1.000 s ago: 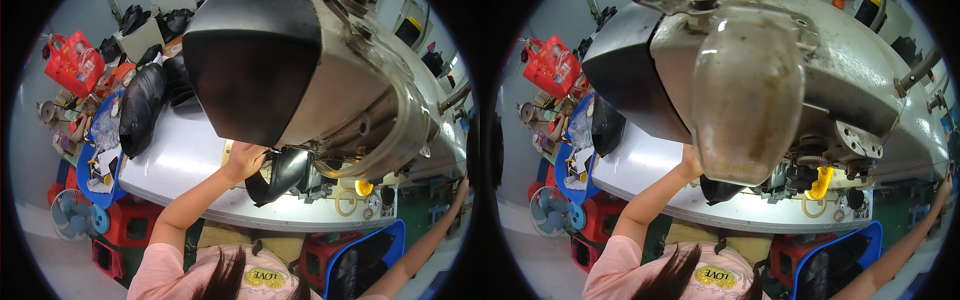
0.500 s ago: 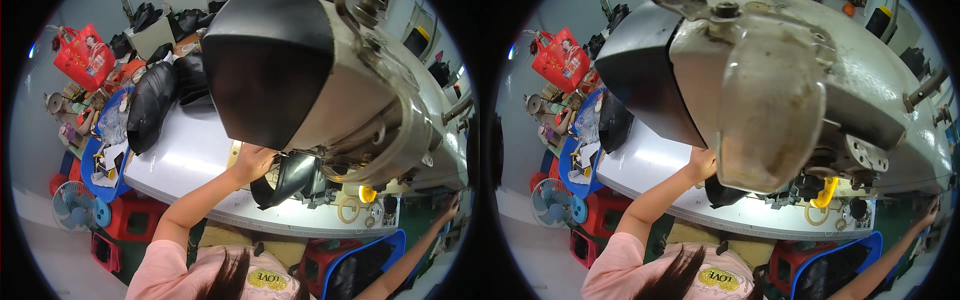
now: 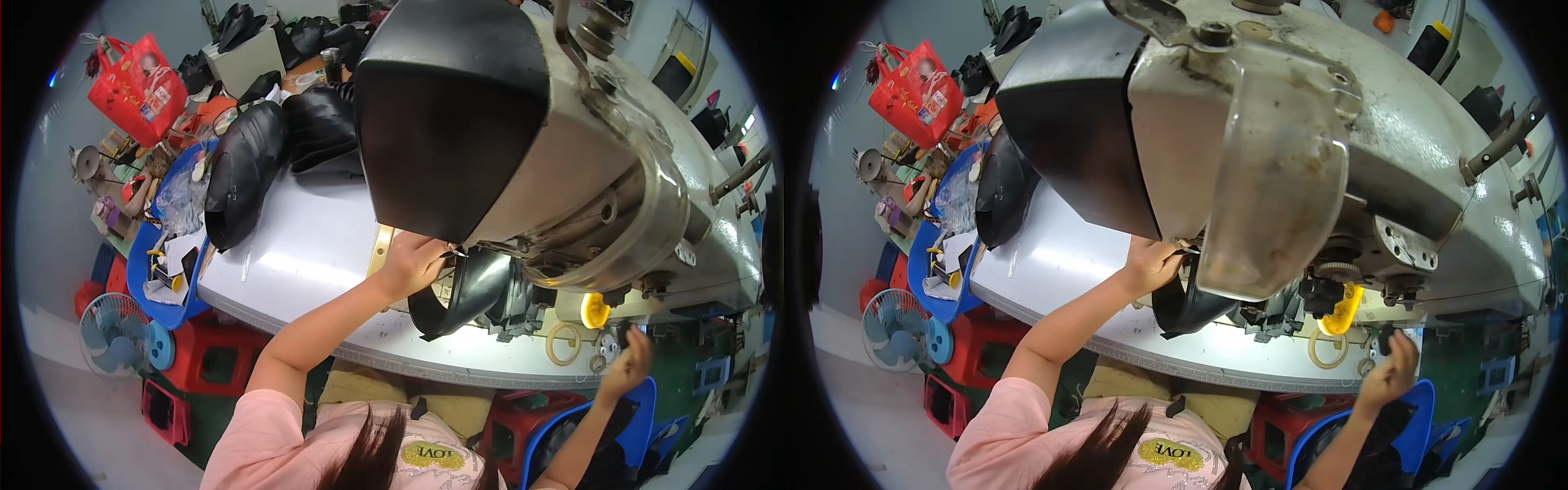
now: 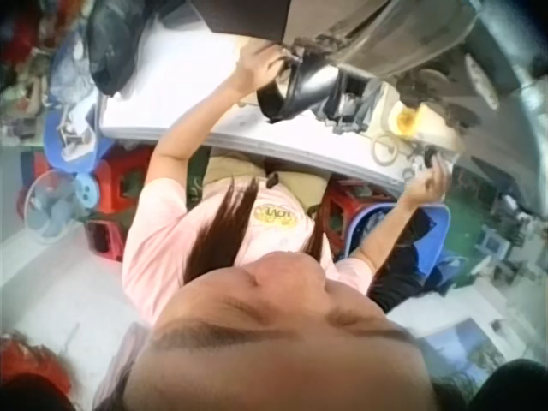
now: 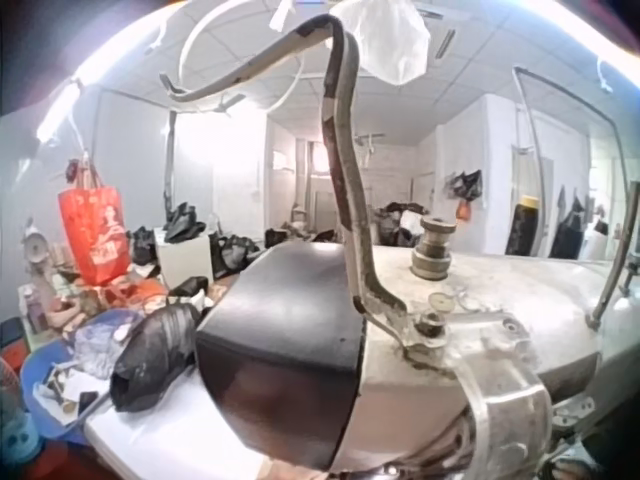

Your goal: The person cuts small black fabric strips with scissors and then sews them onto a larger black leather-like item using a sewing machine. The person handles the fabric pieces one by one, aligning them before stitching.

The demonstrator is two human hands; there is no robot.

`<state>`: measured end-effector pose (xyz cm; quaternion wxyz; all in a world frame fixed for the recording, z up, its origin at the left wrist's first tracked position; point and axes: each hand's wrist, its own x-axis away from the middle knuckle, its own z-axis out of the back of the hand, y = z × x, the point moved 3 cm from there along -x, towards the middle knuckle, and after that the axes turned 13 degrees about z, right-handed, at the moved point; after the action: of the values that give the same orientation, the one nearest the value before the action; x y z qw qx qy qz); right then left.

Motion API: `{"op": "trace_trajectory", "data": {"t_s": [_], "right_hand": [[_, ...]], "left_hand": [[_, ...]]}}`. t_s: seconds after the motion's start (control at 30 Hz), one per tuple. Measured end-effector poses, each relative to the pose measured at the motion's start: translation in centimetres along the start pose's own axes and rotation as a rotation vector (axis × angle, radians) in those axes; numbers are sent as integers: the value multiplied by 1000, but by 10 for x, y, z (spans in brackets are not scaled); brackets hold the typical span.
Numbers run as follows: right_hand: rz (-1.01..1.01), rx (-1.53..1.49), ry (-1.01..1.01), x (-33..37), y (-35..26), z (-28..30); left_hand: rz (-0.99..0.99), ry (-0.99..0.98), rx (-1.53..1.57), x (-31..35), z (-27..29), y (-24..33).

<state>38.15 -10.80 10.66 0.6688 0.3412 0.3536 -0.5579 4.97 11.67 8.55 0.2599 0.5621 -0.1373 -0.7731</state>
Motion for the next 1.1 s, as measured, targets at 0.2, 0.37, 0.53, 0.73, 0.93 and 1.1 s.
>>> {"op": "trace_trajectory", "data": {"t_s": [0.2,0.37,0.53,0.73,0.93,1.1], "right_hand": [[-86,22,33,6,-7,-7],[-27,-37,42,1,-4,-5],[-460,-41,364,4,91,44],[-171,527,125,-84,306,187],[-564,157,308,-10,376,147],[-330,126,230,117,368,74]], "left_hand": [[13,-39,32,4,0,0],[-67,-15,11,7,4,11],[-116,10,8,4,6,18],[-128,13,18,4,4,18],[-101,-14,7,4,6,22],[-113,-13,19,0,11,25]]}}
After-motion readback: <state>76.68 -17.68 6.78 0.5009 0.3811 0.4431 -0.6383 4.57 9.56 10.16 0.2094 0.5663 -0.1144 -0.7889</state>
